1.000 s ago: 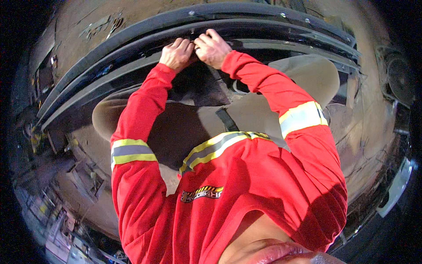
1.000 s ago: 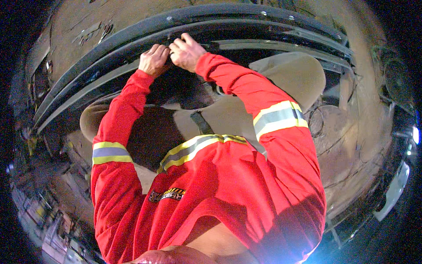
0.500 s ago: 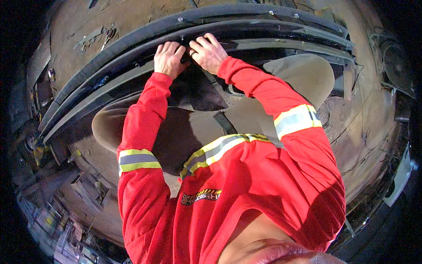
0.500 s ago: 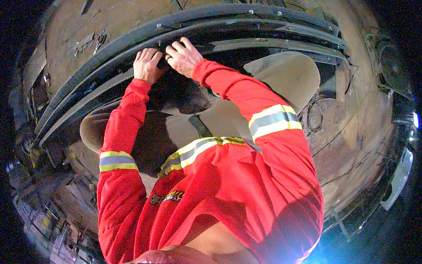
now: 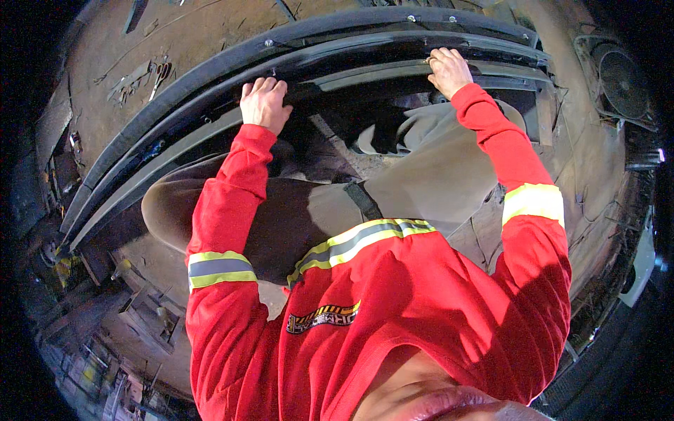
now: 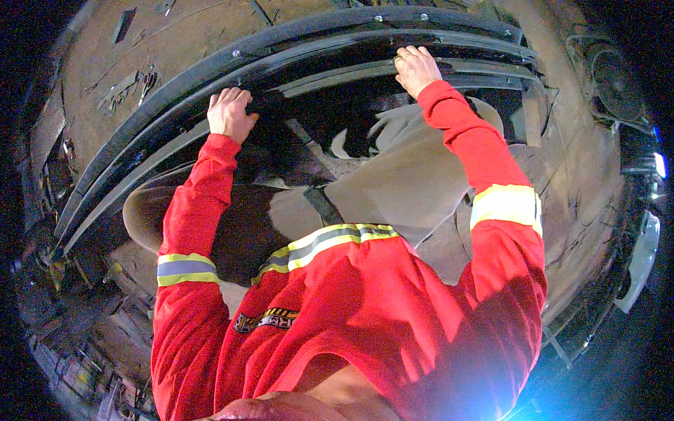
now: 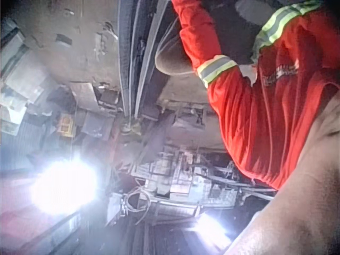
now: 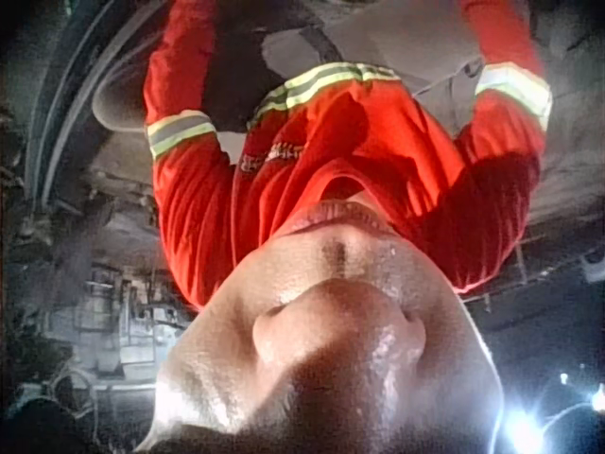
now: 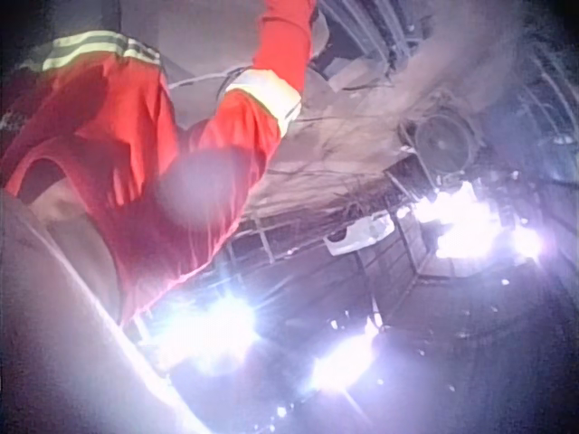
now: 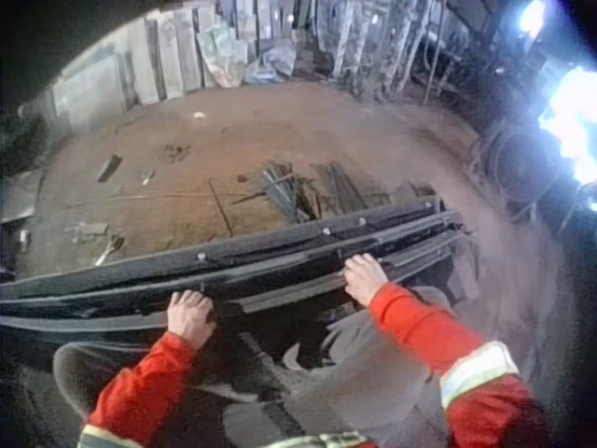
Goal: The person sits on the floor and assembles a metal frame by hand. They insert small metal fasteners into the frame's slots and then use a screwdriver to tighten them. The person repeatedly reaches for fasteners and secures them along the length of the frame.
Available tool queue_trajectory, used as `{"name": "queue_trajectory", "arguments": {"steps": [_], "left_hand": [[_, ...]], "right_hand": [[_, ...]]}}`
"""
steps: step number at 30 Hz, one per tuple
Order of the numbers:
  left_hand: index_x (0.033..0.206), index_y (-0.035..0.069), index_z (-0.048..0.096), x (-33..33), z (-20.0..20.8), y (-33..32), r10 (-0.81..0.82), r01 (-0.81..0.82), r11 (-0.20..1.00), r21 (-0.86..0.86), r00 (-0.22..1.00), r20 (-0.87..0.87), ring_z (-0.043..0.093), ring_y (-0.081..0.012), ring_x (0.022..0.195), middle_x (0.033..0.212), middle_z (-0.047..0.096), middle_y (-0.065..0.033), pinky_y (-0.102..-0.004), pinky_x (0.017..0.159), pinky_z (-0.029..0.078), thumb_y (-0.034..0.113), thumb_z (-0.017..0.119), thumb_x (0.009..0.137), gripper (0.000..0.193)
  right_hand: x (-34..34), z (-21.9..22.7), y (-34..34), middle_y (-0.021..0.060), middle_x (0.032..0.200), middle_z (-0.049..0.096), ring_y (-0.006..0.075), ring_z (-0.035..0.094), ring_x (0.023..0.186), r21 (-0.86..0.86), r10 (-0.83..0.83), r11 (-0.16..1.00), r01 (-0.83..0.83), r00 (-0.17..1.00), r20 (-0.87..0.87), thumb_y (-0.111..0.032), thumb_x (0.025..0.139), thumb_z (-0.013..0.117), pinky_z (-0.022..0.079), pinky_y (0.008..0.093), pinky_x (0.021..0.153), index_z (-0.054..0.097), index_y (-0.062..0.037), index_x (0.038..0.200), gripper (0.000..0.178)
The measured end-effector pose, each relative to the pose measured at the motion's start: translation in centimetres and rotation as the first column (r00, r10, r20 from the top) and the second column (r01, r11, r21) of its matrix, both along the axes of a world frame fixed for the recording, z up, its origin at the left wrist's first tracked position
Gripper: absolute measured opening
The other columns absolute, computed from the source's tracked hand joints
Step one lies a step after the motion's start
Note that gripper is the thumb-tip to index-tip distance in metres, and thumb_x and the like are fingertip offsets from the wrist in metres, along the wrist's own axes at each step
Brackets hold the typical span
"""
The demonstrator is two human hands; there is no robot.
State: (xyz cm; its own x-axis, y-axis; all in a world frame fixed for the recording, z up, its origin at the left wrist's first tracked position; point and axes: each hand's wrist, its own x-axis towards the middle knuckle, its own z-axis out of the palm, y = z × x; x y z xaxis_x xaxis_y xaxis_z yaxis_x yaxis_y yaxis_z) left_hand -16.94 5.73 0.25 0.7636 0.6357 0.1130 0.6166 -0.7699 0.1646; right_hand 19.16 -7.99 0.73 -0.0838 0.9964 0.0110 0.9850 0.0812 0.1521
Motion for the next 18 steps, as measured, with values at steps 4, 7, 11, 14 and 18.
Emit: {"name": "queue_trajectory", "arguments": {"steps": [4,7,11,14,18], "left_hand": [[0.079,0.01,0.058,0.3,0.2,-0.1,0.014,-0.014,1.0,-0.009,1.0,0.01,0.056,-0.0241,0.088,0.083,0.058,-0.0044,-0.0379,0.077,0.041,0.019,0.076,0.055,0.032],[0.078,0.01,0.058,0.2,0.0,-0.2,0.024,-0.024,1.0,-0.004,1.0,0.01,0.056,-0.0244,0.086,0.082,0.059,-0.0048,-0.0375,0.077,0.041,0.019,0.075,0.054,0.031],[0.079,0.011,0.059,0.4,0.0,-0.2,0.01,-0.01,1.0,0.016,1.0,0.028,0.057,-0.0248,0.084,0.08,0.059,-0.0053,-0.0368,0.076,0.042,0.018,0.075,0.054,0.03],[0.079,0.011,0.06,0.6,0.5,-0.2,0.027,-0.027,1.0,0.004,0.998,0.054,0.056,-0.0262,0.085,0.08,0.059,-0.0054,-0.0372,0.079,0.042,0.017,0.076,0.054,0.031],[0.113,0.016,0.053,0.6,2.3,-1.2,0.12,-0.136,0.978,0.156,0.987,0.111,0.047,-0.0308,0.106,0.108,0.051,-0.0127,-0.0443,0.093,0.034,0.017,0.081,0.048,0.071]], "right_hand": [[0.3,0.0,0.2,0.0037,0.088,0.059,0.021,0.055,0.093,-0.066,-0.085,0.995,0.079,0.992,-0.098,-0.018,0.058,0.075,0.041,0.0355,0.082,0.062,-0.0072,0.077,0.025],[0.1,0.2,0.8,0.0029,0.088,0.06,0.0201,0.056,0.091,-0.141,-0.149,0.98,0.142,0.988,-0.044,-0.019,0.06,0.074,0.04,0.0372,0.082,0.062,-0.0082,0.076,0.023],[-2.5,1.7,0.5,0.0041,0.095,0.058,0.0218,0.052,0.099,-0.05,-0.188,0.98,0.193,0.979,0.084,-0.014,0.067,0.066,0.039,0.0393,0.084,0.062,-0.0081,0.085,0.019],[-5.2,2.1,0.5,0.0083,0.114,0.049,0.026,0.043,0.112,0.173,-0.046,0.985,0.023,0.991,0.129,-0.015,0.065,0.068,0.034,0.0413,0.093,0.05,-0.0095,0.115,0.054],[-6.2,3.4,2.7,0.0136,0.142,0.025,0.0275,0.026,0.131,0.022,0.011,1.0,-0.012,0.998,0.056,-0.023,0.056,0.079,0.02,0.0437,0.108,0.017,-0.0103,0.142,0.106]]}}
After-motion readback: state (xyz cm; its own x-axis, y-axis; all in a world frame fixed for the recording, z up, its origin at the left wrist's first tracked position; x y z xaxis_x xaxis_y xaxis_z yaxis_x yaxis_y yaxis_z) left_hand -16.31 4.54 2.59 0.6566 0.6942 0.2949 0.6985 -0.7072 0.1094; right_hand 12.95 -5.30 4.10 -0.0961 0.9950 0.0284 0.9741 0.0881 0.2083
